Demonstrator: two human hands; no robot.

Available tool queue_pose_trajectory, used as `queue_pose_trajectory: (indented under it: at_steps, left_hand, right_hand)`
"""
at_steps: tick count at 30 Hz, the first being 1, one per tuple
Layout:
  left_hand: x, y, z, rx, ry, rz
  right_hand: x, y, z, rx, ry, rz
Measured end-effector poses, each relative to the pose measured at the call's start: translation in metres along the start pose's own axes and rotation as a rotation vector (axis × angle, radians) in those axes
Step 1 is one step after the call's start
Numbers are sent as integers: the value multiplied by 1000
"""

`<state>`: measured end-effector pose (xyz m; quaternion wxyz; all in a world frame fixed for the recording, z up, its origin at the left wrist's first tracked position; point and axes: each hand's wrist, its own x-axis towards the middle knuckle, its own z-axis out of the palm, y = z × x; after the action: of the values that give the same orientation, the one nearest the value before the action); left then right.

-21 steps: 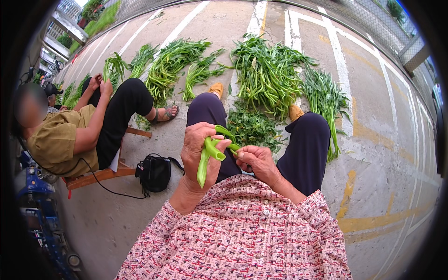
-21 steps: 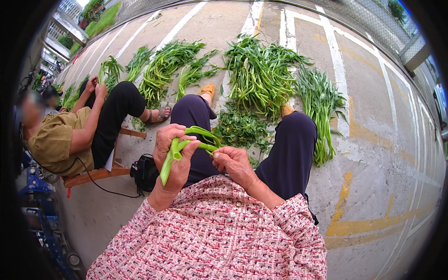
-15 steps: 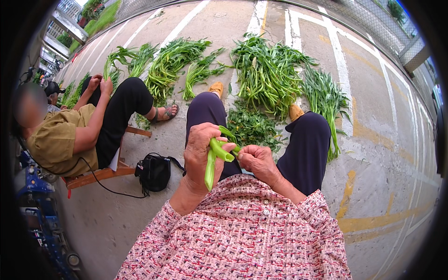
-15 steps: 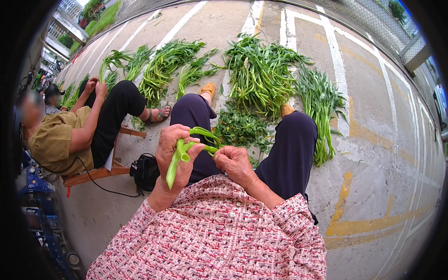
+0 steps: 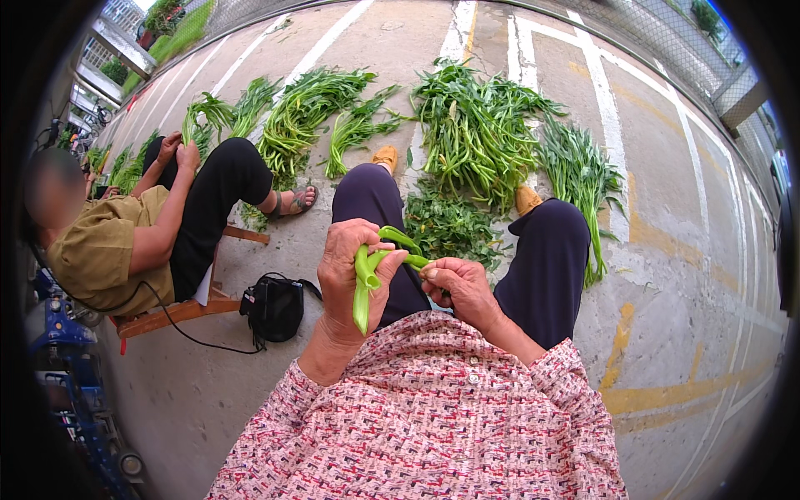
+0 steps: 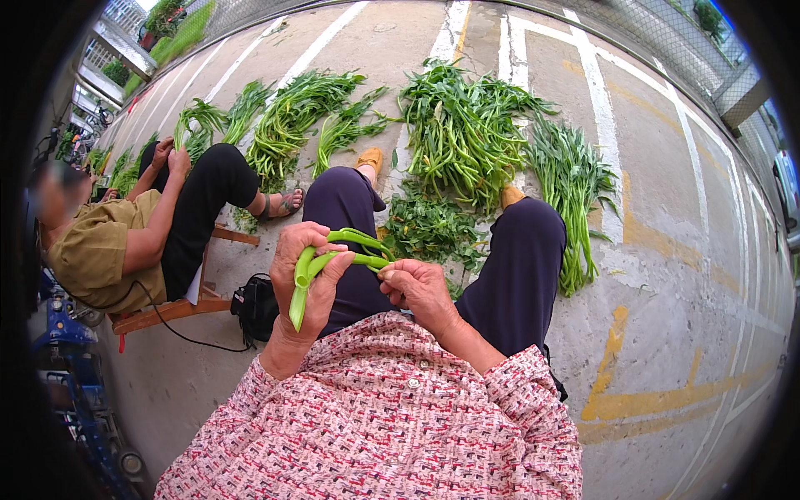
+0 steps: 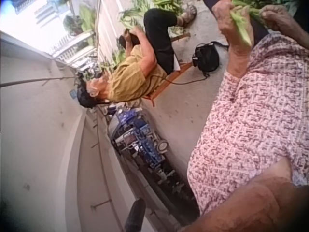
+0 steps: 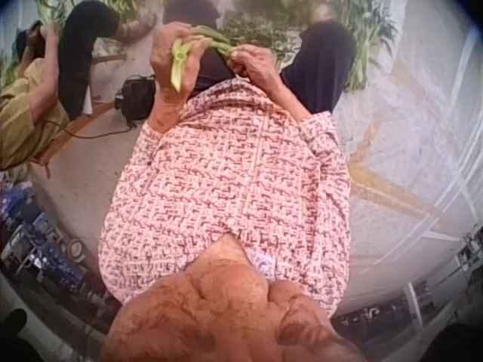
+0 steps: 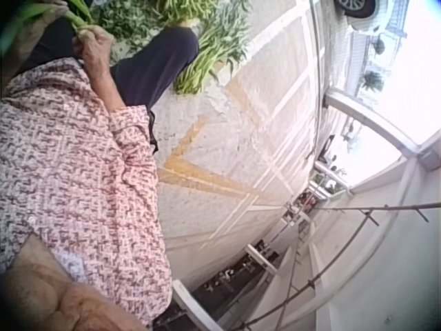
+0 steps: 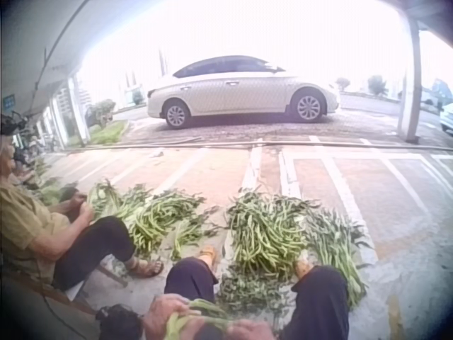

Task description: The person plucks leaves from long green stems by hand while sitting in an outdoor area, handling bundles of vegetables laid out on the ground.

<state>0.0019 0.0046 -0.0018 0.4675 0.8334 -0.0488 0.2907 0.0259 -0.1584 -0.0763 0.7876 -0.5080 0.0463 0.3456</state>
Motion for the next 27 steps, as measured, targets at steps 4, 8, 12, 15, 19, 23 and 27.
queue_pose_trajectory:
  at_steps: [4, 8, 12, 15, 19, 23, 27]
  left_hand:
    - [2, 4, 2, 28, 7, 39]
    - [0, -4, 3, 17, 27, 28]
    - [-2, -2, 4, -36, 12, -37]
    - [-2, 4, 6, -89, 2, -94]
    - [-1, -3, 5, 13, -14, 41]
    - [-1, -3, 7, -15, -9, 14]
    - [-5, 2, 10, -21, -23, -25]
  right_hand:
    - [0, 0, 1, -23, 2, 46]
    - [1, 2, -1, -8, 17, 69]
    - [3, 3, -2, 87, 7, 123]
    - [2, 2, -1, 95, -5, 160]
    - [2, 2, 0, -7, -41, 209]
    - [2, -1, 1, 186, -9, 251]
    - [4, 3, -1, 324, 15, 246]
